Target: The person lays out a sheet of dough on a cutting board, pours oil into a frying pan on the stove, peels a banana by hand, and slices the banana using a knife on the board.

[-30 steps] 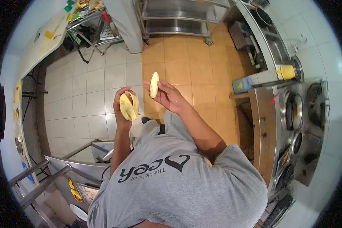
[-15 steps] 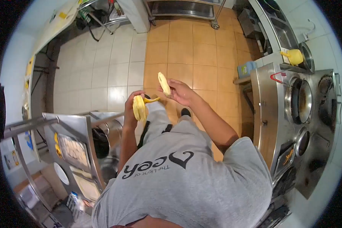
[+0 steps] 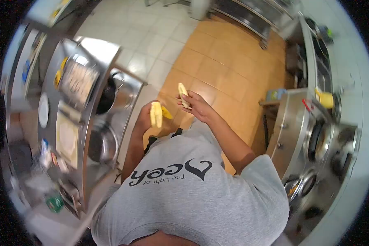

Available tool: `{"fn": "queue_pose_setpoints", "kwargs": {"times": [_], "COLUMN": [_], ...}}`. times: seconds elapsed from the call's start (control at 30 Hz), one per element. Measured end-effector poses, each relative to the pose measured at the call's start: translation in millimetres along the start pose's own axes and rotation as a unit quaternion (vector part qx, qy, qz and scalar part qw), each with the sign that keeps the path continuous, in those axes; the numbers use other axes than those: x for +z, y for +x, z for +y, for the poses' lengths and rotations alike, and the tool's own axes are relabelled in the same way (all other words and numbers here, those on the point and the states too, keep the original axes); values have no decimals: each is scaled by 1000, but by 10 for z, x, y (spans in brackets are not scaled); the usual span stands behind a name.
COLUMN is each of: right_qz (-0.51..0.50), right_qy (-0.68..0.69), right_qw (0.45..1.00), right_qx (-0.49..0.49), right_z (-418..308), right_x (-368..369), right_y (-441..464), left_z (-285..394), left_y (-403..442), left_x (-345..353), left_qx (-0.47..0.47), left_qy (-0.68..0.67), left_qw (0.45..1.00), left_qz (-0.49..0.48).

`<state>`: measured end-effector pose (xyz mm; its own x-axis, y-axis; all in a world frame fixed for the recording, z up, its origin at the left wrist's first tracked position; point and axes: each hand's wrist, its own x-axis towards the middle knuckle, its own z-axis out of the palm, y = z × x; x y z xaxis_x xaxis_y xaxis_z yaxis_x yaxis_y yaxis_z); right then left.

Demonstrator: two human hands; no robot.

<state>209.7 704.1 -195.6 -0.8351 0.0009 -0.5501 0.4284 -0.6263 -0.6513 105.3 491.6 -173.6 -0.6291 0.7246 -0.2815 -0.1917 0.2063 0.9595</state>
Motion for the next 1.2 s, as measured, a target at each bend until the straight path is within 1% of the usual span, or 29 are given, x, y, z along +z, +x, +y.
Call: {"fn": "queue_pose_setpoints", "kwargs": {"times": [0.03, 0.07, 0.17, 0.2, 0.3, 0.33, 0.37, 0.43, 0.47, 0.5, 0.57, 0.6, 0.7, 0.83, 0.87, 0.93, 0.97, 1.07, 1.13, 1.17, 1.2], "right_qz": [6, 11, 10, 11, -55, -75, -74, -69, -54, -45, -23, -13, -29, -169, -204, -292, -335, -347, -345, -344, -324], "right_qy": [-7, -15, -36, -43, -102, -126, -110, -85, -92, -116, -166, -177, -202, -239, -261, -274, -277, -327, -317, -317, -346], "right_qw": [1000, 1000, 997, 996, 989, 986, 989, 993, 993, 991, 984, 982, 973, 946, 932, 906, 891, 869, 879, 881, 878], "right_qx": [7, 15, 61, 76, 94, 77, 65, 37, 51, 55, 64, 67, 109, 137, 147, 140, 135, 130, 93, 73, 67], "right_z": [109, 223, 723, 902, 1421, 1550, 1649, 1682, 1663, 1690, 1779, 1773, 1538, 1119, 1007, 888, 856, 844, 948, 990, 1067], "right_x": [205, 416, 1032, 1215, 1820, 1965, 2096, 2221, 2245, 2191, 1972, 1944, 2051, 2481, 2657, 2915, 3059, 3557, 3858, 3984, 4059], "right_y": [38, 78, 367, 480, 793, 866, 895, 984, 1045, 1195, 1439, 1524, 1595, 1623, 1646, 1720, 1764, 1796, 1782, 1785, 1800], "left_z": [-16, -142, -347, -393, -672, -723, -684, -600, -506, -515, -397, -390, -287, -52, 50, 118, 132, -24, -360, -397, -408], "left_y": [-228, -431, -1202, -1471, -2243, -2460, -2654, -2973, -3095, -3159, -3214, -3237, -3082, -3021, -2957, -2848, -2826, -2947, -3009, -3024, -3007], "left_x": [-171, -384, -1002, -1235, -1802, -1967, -2158, -2471, -2602, -2719, -2851, -2926, -2967, -3061, -3104, -3300, -3444, -4079, -4724, -5016, -5288], "left_qx": [-14, 2, -13, -51, -65, -58, -53, 32, 23, 70, 85, 22, 46, -10, -40, -20, -10, -29, 10, 44, 70], "left_qy": [-4, 51, 106, 132, 159, 140, 115, 27, -2, -14, -11, -80, -184, -191, -195, -168, -152, -152, -114, -118, -79], "left_qw": [1000, 999, 992, 988, 972, 975, 978, 985, 985, 985, 974, 975, 920, 878, 847, 813, 796, 803, 797, 792, 781], "left_qz": [15, 16, 67, 68, 159, 164, 167, 167, 171, 157, 212, 206, 342, 438, 493, 556, 585, 576, 593, 598, 616]}}
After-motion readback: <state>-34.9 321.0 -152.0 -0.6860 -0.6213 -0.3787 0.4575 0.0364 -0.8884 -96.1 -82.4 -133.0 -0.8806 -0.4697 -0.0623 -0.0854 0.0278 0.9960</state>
